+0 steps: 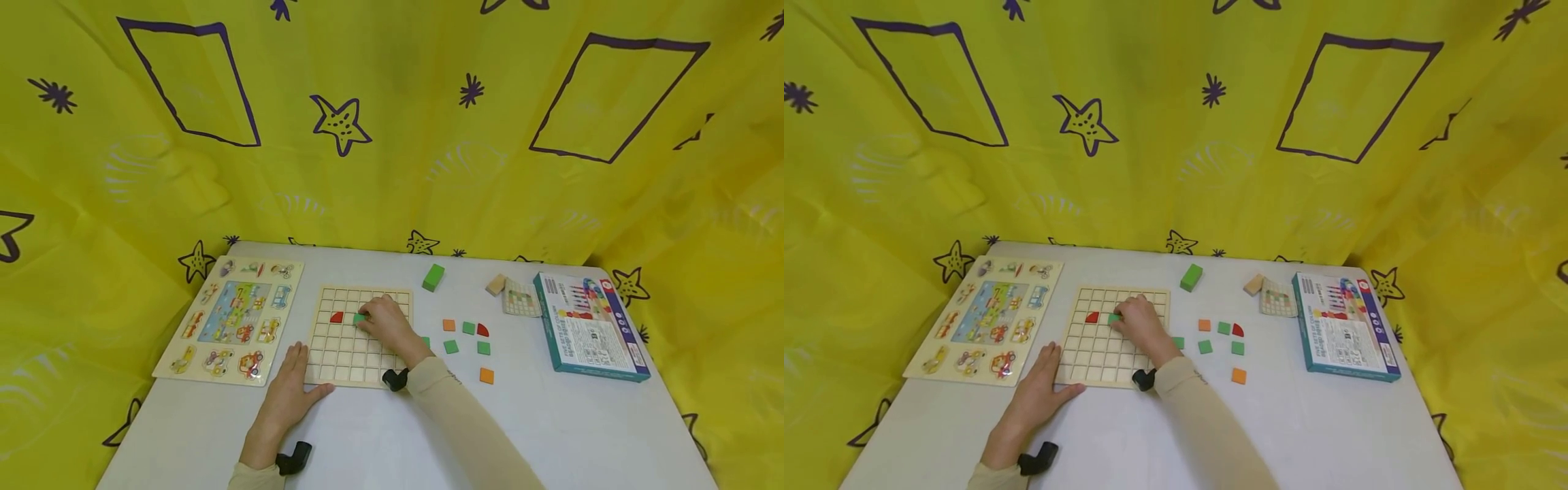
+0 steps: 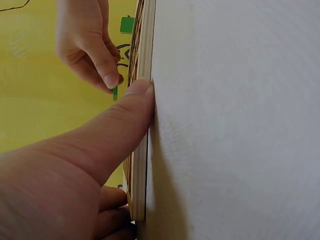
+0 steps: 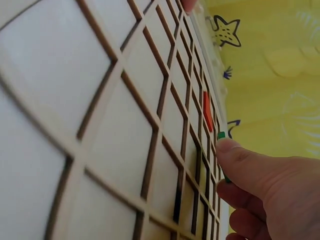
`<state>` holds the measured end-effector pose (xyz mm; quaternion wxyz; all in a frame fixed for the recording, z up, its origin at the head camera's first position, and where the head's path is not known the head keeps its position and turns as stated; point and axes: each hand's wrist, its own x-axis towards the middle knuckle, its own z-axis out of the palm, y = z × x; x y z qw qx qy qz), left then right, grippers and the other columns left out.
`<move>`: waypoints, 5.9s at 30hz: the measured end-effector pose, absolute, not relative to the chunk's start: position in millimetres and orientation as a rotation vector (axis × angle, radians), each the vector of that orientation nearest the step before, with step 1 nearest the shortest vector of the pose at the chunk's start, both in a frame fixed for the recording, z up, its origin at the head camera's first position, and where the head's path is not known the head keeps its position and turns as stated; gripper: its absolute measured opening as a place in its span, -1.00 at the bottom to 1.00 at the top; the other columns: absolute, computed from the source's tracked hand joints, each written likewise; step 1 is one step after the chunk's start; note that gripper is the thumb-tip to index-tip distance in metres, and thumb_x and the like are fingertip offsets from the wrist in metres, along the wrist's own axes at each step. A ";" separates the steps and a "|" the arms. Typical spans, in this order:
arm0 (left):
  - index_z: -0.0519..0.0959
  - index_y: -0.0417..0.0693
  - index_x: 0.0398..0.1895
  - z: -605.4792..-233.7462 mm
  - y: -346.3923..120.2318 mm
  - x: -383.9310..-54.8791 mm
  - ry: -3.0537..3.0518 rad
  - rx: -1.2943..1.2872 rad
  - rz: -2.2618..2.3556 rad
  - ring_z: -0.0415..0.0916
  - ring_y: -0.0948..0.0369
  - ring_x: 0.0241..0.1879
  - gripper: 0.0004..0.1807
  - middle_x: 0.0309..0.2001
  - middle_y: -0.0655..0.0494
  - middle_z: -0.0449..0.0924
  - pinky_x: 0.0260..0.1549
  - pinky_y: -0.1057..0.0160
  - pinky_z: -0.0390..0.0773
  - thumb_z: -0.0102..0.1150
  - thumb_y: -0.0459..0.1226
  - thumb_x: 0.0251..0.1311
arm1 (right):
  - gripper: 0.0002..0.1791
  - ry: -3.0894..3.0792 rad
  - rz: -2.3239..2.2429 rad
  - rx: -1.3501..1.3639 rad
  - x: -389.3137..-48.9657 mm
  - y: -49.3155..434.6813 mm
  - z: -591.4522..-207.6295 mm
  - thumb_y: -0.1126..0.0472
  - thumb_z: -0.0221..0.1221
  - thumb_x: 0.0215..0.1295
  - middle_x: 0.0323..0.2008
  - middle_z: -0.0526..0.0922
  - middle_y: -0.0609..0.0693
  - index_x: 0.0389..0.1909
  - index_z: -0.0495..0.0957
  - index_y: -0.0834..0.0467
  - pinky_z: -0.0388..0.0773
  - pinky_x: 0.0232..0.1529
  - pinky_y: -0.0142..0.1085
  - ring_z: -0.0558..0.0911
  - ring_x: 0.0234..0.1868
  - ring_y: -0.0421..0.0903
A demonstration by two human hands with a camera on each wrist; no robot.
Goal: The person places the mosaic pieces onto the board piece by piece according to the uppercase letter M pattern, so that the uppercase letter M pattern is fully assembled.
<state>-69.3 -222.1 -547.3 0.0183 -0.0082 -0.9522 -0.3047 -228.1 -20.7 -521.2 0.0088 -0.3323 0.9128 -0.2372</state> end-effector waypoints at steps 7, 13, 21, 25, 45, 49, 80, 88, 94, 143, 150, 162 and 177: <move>0.10 -0.55 0.39 -548.6 -222.9 -69.9 -2.954 -0.035 -0.935 -0.09 -0.27 0.42 0.08 0.43 -0.44 -0.02 0.26 -0.23 0.14 0.43 0.01 0.06 | -0.71 2.903 -0.644 -1.003 -228.1 -36.6 -524.3 0.03 0.30 0.28 -0.17 0.65 -0.05 -0.10 0.69 0.14 0.43 -0.08 -0.32 0.48 -0.16 -0.10; 0.12 -0.56 0.38 -546.4 -222.2 -69.0 -2.944 -0.032 -0.939 -0.07 -0.27 0.42 0.06 0.42 -0.45 0.01 0.26 -0.23 0.15 0.42 0.01 0.07 | -0.70 2.928 -0.656 -0.984 -228.8 -41.6 -526.5 0.04 0.32 0.26 -0.20 0.65 -0.05 -0.12 0.70 0.16 0.45 -0.10 -0.32 0.48 -0.17 -0.11; 0.14 -0.57 0.37 -545.2 -221.0 -68.9 -2.937 -0.034 -0.936 -0.05 -0.28 0.41 0.04 0.41 -0.46 0.03 0.25 -0.23 0.16 0.43 -0.01 0.07 | -0.72 2.947 -0.673 -0.957 -226.6 -46.1 -529.7 0.06 0.34 0.24 -0.21 0.64 -0.04 -0.16 0.70 0.16 0.44 -0.12 -0.33 0.47 -0.20 -0.11; 0.14 -0.58 0.36 -546.1 -221.2 -69.0 -2.932 -0.044 -0.924 -0.04 -0.29 0.40 0.04 0.40 -0.47 0.04 0.25 -0.23 0.17 0.43 -0.02 0.07 | -0.73 2.968 -0.645 -0.942 -225.9 -48.1 -530.0 0.06 0.36 0.22 -0.23 0.63 -0.06 -0.17 0.70 0.15 0.43 -0.13 -0.34 0.46 -0.21 -0.11; 0.13 -0.57 0.37 -548.6 -221.6 -69.9 -2.942 -0.048 -0.899 -0.05 -0.29 0.40 0.05 0.40 -0.48 0.03 0.25 -0.23 0.15 0.41 0.02 0.09 | -0.72 3.019 -0.573 -0.906 -226.4 -49.9 -529.7 0.01 0.39 0.17 -0.27 0.57 -0.09 -0.18 0.72 0.08 0.45 -0.15 -0.28 0.43 -0.20 -0.11; 0.13 -0.58 0.36 -547.7 -221.0 -70.2 -2.939 -0.049 -0.896 -0.04 -0.29 0.40 0.04 0.39 -0.49 0.04 0.25 -0.24 0.17 0.42 -0.01 0.08 | -0.71 3.020 -0.547 -0.898 -225.6 -49.3 -530.4 -0.03 0.37 0.19 -0.23 0.58 -0.10 -0.16 0.72 0.06 0.46 -0.12 -0.24 0.44 -0.16 -0.11; 0.11 -0.57 0.38 -548.1 -220.6 -70.2 -2.951 -0.030 -0.898 -0.04 -0.31 0.39 0.06 0.40 -0.49 0.01 0.23 -0.25 0.19 0.42 0.01 0.08 | -0.59 3.000 -0.725 -0.904 -225.8 -24.5 -529.5 -0.03 0.27 0.30 -0.01 0.60 -0.02 0.07 0.64 0.11 0.43 0.03 -0.15 0.45 0.03 -0.05; 0.11 -0.57 0.38 -544.5 -219.0 -69.6 -2.949 -0.028 -0.900 -0.06 -0.31 0.40 0.06 0.41 -0.49 0.00 0.25 -0.24 0.15 0.43 -0.01 0.07 | -0.56 2.990 -0.838 -0.815 -230.4 7.9 -521.3 -0.02 0.27 0.31 0.05 0.58 0.01 0.11 0.62 0.13 0.39 0.07 -0.12 0.43 0.07 0.00; 0.08 -0.56 0.39 -543.5 -219.4 -69.7 -2.974 -0.018 -0.904 -0.09 -0.31 0.40 0.07 0.42 -0.48 -0.03 0.27 -0.24 0.11 0.40 0.01 0.09 | -0.55 3.029 -0.867 -0.737 -233.6 40.5 -516.9 0.02 0.31 0.28 0.03 0.60 0.04 0.11 0.61 0.15 0.41 0.04 -0.07 0.45 0.06 0.04; 0.09 -0.58 0.38 -542.8 -219.2 -68.5 -2.967 -0.042 -0.896 -0.09 -0.33 0.40 0.05 0.41 -0.49 -0.02 0.24 -0.27 0.14 0.39 0.00 0.11 | -0.66 3.029 -0.688 -0.627 -224.7 145.4 -530.8 0.10 0.36 0.23 -0.07 0.62 0.09 -0.03 0.69 0.18 0.36 -0.09 0.02 0.46 -0.07 0.08; 0.09 -0.58 0.38 -543.8 -219.5 -68.4 -2.968 -0.046 -0.892 -0.09 -0.33 0.40 0.05 0.41 -0.49 -0.02 0.24 -0.27 0.13 0.39 0.00 0.11 | -0.71 3.033 -0.660 -0.643 -225.4 145.2 -532.8 0.10 0.35 0.24 -0.08 0.62 0.07 -0.09 0.71 0.16 0.37 -0.10 0.02 0.46 -0.07 0.07; 0.10 -0.58 0.37 -544.8 -219.5 -68.4 -2.969 -0.042 -0.895 -0.09 -0.33 0.40 0.05 0.41 -0.49 -0.02 0.26 -0.26 0.11 0.39 0.01 0.11 | -0.73 3.037 -0.659 -0.627 -225.3 144.9 -534.7 0.13 0.36 0.22 -0.08 0.61 0.08 -0.13 0.70 0.18 0.37 -0.08 0.04 0.46 -0.06 0.08; 0.11 -0.57 0.38 -547.6 -220.1 -69.0 -2.956 -0.042 -0.890 -0.09 -0.32 0.40 0.06 0.41 -0.48 -0.01 0.27 -0.25 0.10 0.42 0.00 0.07 | -0.71 3.045 -0.738 -0.591 -224.8 140.5 -534.1 0.12 0.33 0.27 -0.05 0.64 0.08 -0.08 0.67 0.20 0.35 -0.05 -0.02 0.47 -0.10 0.05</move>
